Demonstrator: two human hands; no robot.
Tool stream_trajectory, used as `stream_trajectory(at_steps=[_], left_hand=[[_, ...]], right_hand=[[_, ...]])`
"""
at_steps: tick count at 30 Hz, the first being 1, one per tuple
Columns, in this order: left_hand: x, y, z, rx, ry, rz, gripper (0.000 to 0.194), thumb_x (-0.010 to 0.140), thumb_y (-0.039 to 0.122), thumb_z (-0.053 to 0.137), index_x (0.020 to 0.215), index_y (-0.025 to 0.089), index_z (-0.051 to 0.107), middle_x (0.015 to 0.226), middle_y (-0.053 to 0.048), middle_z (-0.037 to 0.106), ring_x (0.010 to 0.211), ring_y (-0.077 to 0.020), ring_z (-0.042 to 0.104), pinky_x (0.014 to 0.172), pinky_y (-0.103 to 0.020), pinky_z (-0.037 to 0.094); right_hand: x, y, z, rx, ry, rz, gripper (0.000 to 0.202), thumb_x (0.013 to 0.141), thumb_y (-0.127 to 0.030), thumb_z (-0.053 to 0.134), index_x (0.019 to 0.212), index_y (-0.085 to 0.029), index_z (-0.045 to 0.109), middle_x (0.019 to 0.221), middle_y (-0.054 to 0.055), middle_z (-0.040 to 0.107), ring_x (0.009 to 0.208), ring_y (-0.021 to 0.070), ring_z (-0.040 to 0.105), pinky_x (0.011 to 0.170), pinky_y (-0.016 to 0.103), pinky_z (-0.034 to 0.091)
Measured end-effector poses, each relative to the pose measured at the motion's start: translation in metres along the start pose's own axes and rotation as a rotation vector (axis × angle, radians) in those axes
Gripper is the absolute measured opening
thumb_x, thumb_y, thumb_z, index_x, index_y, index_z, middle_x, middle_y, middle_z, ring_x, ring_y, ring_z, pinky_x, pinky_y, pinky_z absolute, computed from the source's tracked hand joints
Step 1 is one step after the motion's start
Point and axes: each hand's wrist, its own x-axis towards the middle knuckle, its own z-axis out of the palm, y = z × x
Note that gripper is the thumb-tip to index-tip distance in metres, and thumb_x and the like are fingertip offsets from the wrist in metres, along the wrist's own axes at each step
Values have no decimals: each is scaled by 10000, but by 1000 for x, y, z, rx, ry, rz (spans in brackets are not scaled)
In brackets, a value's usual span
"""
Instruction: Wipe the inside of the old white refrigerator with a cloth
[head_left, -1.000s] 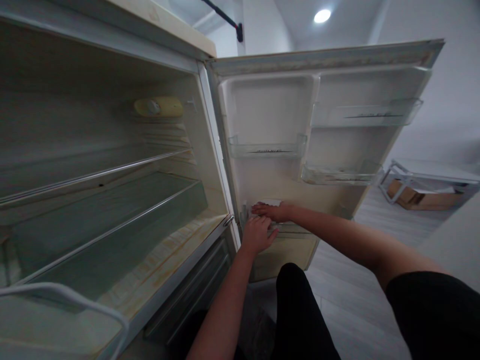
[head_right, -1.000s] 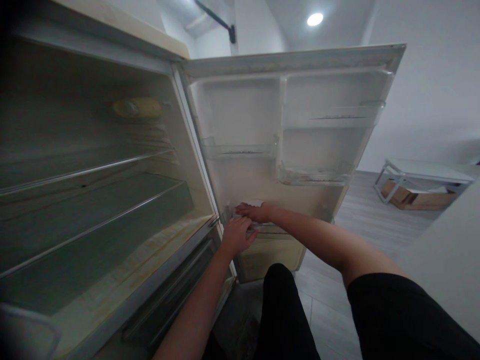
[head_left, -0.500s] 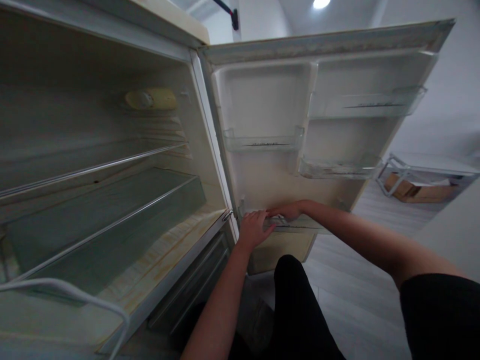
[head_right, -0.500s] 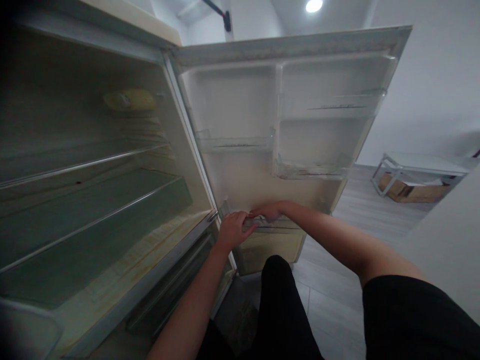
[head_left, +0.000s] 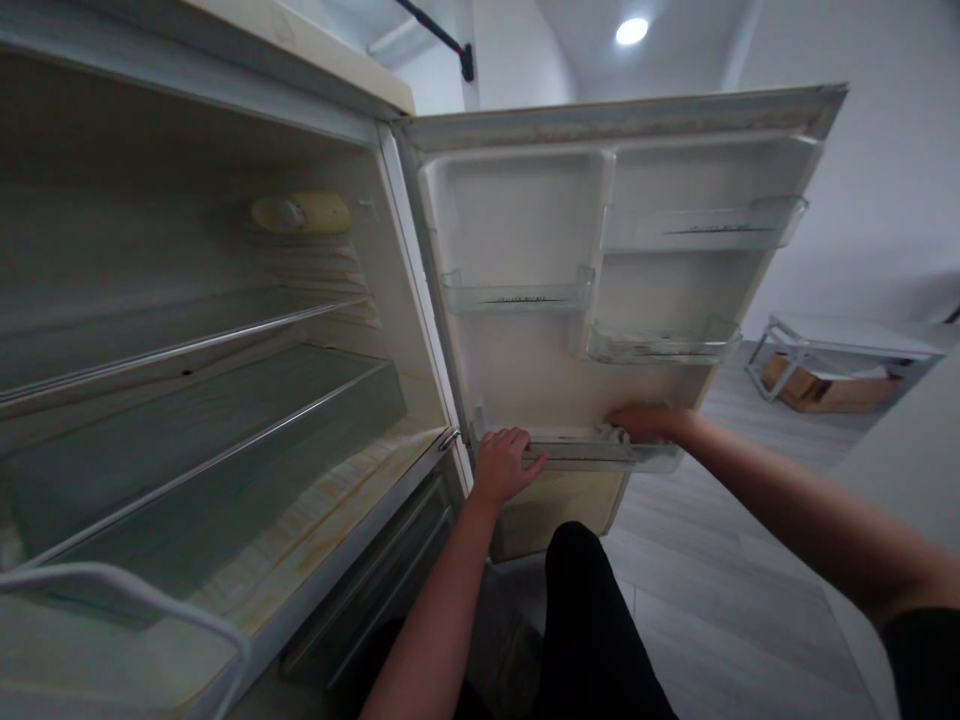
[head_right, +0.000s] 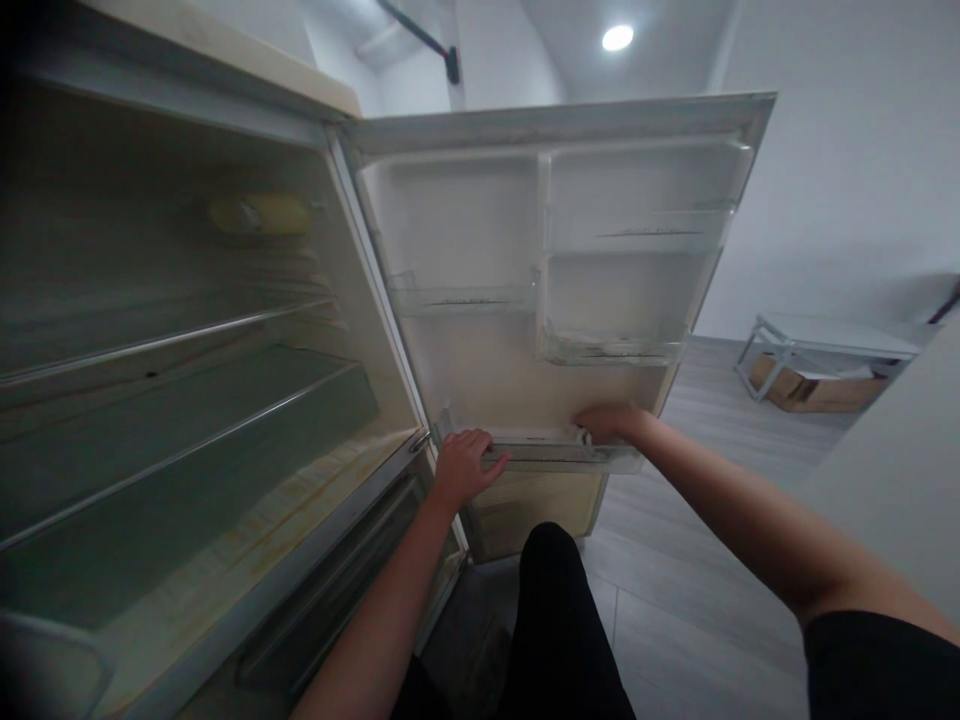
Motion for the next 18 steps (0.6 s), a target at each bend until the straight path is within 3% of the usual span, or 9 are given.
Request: stream_trajectory(at_steps=[2, 5, 7, 9, 13, 18], left_hand=[[0, 1, 2, -44, 2, -10, 268, 914, 457, 666, 929, 194, 612, 914, -70, 701, 929, -283, 667, 863, -437, 451], [-5, 2, -4, -226, 56, -55, 397, 883, 408, 710, 1174, 171, 581, 1093, -115, 709, 1052, -309, 669, 937, -464, 484], [-14, 0, -16, -395, 134, -120, 542, 874, 391, 716, 1323, 172, 506, 1230, -147, 677, 1149, -309, 649, 985, -465, 497], [-27, -8, -30, -534, 194, -181, 562, 886, 381, 697, 1372, 201, 480, 1293, -146, 649, 1199, -288, 632, 1022, -454, 499], [-57, -33, -51, -610, 229, -292, 407, 904, 339, 668, 1284, 247, 556, 1303, -105, 633, 1220, -252, 607, 1010, -425, 515], [-78, -45, -44, -688, 216, -390, 292, 945, 310, 605, 1228, 248, 569, 1265, -94, 636, 1186, -228, 614, 976, -403, 529]], right_hand=[[12, -20, -6, 152, 59, -138, 353, 805, -144, 639, 1142, -179, 738, 1189, 116, 743, 1075, 249, 699, 953, 353, 525], [28, -66, -9, 414, 293, -306, 401, 886, -208, 555, 1275, -142, 627, 1298, 139, 682, 1164, 235, 652, 1017, 374, 495], [36, -102, -3, 459, 384, -352, 358, 910, -245, 546, 1245, -129, 596, 1257, 140, 687, 1123, 223, 660, 977, 353, 508], [43, -141, 8, 345, 361, -372, 388, 912, -287, 584, 1267, -130, 574, 1241, 144, 688, 1110, 241, 668, 952, 356, 515], [58, -208, 27, -94, 375, -156, 432, 857, -259, 660, 1249, -88, 593, 1116, 197, 702, 1015, 346, 697, 893, 482, 528], [85, -250, 29, -66, 395, 1, 233, 943, -160, 515, 1129, -76, 628, 1039, 202, 728, 977, 314, 735, 836, 443, 565]])
